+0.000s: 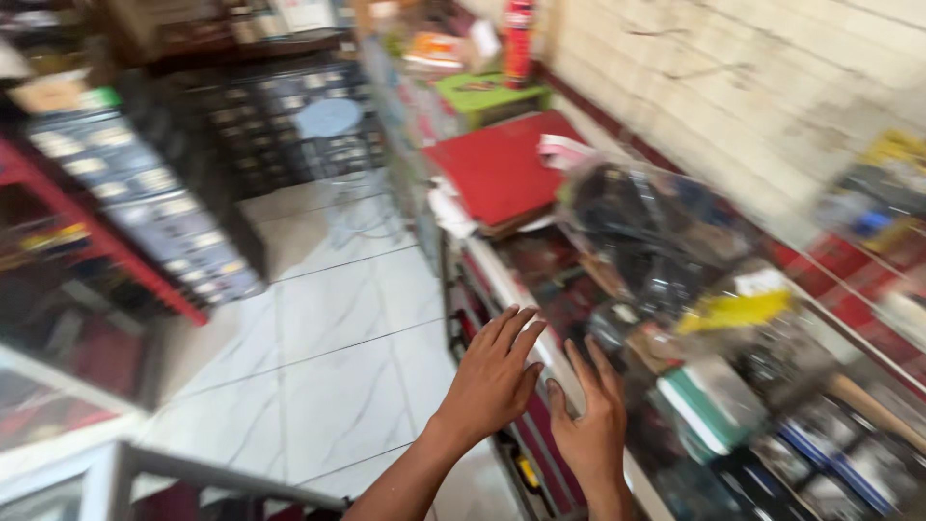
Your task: The person picks up small packaged motorcycle components from a display rack and a glass counter, handles them one at a time, and places them into storage bins.
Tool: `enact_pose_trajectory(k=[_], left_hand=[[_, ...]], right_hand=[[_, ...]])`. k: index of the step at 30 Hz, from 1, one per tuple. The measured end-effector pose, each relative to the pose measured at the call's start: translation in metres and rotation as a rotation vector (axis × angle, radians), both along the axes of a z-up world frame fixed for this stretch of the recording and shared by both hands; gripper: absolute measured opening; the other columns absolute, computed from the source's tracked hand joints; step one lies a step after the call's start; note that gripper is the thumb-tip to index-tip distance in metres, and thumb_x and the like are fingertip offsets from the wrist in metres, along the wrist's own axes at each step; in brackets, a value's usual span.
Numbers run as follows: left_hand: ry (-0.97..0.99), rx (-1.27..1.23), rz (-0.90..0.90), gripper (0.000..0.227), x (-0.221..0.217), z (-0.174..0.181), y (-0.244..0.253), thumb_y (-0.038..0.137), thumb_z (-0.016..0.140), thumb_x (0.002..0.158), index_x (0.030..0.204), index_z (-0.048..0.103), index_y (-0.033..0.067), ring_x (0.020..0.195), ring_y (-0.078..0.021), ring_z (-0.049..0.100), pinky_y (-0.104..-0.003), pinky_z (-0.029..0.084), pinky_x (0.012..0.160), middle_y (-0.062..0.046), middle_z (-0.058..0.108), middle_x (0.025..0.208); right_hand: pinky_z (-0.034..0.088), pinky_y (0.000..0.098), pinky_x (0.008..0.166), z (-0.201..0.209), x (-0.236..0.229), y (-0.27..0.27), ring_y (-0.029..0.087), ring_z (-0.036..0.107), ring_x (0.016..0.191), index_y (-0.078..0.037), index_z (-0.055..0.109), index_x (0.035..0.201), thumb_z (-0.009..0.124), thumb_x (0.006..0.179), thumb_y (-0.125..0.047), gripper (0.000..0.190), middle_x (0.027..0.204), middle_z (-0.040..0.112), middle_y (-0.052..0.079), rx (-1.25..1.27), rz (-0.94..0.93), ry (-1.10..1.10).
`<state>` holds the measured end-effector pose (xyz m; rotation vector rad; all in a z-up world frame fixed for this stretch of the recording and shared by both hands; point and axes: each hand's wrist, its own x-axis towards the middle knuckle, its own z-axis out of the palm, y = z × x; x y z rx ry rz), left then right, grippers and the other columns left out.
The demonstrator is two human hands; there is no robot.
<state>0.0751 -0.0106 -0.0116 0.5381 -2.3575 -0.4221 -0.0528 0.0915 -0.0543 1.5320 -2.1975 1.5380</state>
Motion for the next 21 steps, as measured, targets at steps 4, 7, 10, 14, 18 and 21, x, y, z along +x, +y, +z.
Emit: enact_pose_trajectory(k=[4,7,10,14,18,21], left_hand=[[-0.023,-0.001,0.161,0.058,0.048,-0.005,-0.003,0.008,0.07,0.084,0.139,0.053,0.0002,0.141,-0.0405,0.044,-0.049,0.036,0.116,-0.02,0.052,0.148],[0.014,-0.005,0.252,0.057,0.082,-0.007,0.0,0.008,0.071,0.086,0.139,0.053,0.0001,0.142,-0.0404,0.044,-0.049,0.037,0.117,-0.02,0.052,0.148],[0.026,0.005,0.349,0.056,0.116,-0.009,0.01,0.009,0.071,0.088,0.14,0.053,-0.0002,0.142,-0.0411,0.043,-0.049,0.037,0.115,-0.02,0.051,0.149],[0.051,0.016,0.463,0.053,0.163,-0.01,0.031,0.01,0.07,0.089,0.139,0.054,0.0009,0.142,-0.0411,0.043,-0.05,0.037,0.115,-0.02,0.051,0.149],[0.073,0.05,0.606,0.05,0.211,-0.01,0.062,0.011,0.069,0.092,0.138,0.055,0.0009,0.142,-0.0408,0.044,-0.05,0.039,0.114,-0.019,0.052,0.149],[0.096,0.034,0.7,0.049,0.239,-0.01,0.085,0.011,0.069,0.092,0.138,0.055,0.0005,0.142,-0.0409,0.044,-0.051,0.04,0.113,-0.018,0.052,0.148]], right_hand=[[0.042,0.0447,0.111,-0.001,0.033,-0.025,0.04,0.053,0.135,-0.008,0.061,0.14,0.072,0.079,-0.006,0.062,0.147,0.056,0.02,-0.01,0.164,0.008],[0.041,0.0461,0.113,0.001,0.06,-0.038,0.041,0.051,0.138,-0.006,0.06,0.141,0.072,0.079,-0.006,0.063,0.148,0.056,0.02,-0.055,0.28,0.06],[0.041,0.0462,0.113,0.0,0.088,-0.049,0.04,0.051,0.137,-0.007,0.061,0.138,0.074,0.08,-0.008,0.059,0.147,0.054,0.021,-0.078,0.336,0.079],[0.043,0.0451,0.11,-0.002,0.129,-0.051,0.038,0.054,0.135,-0.009,0.062,0.138,0.074,0.081,-0.011,0.058,0.146,0.057,0.018,-0.004,0.425,0.027],[0.046,0.0448,0.107,-0.001,0.176,-0.04,0.038,0.055,0.133,-0.012,0.064,0.137,0.076,0.083,-0.015,0.056,0.146,0.057,0.018,0.027,0.54,0.012],[0.045,0.0468,0.107,0.0,0.201,-0.025,0.04,0.054,0.133,-0.011,0.064,0.137,0.076,0.082,-0.013,0.056,0.146,0.057,0.019,0.032,0.625,0.044]])
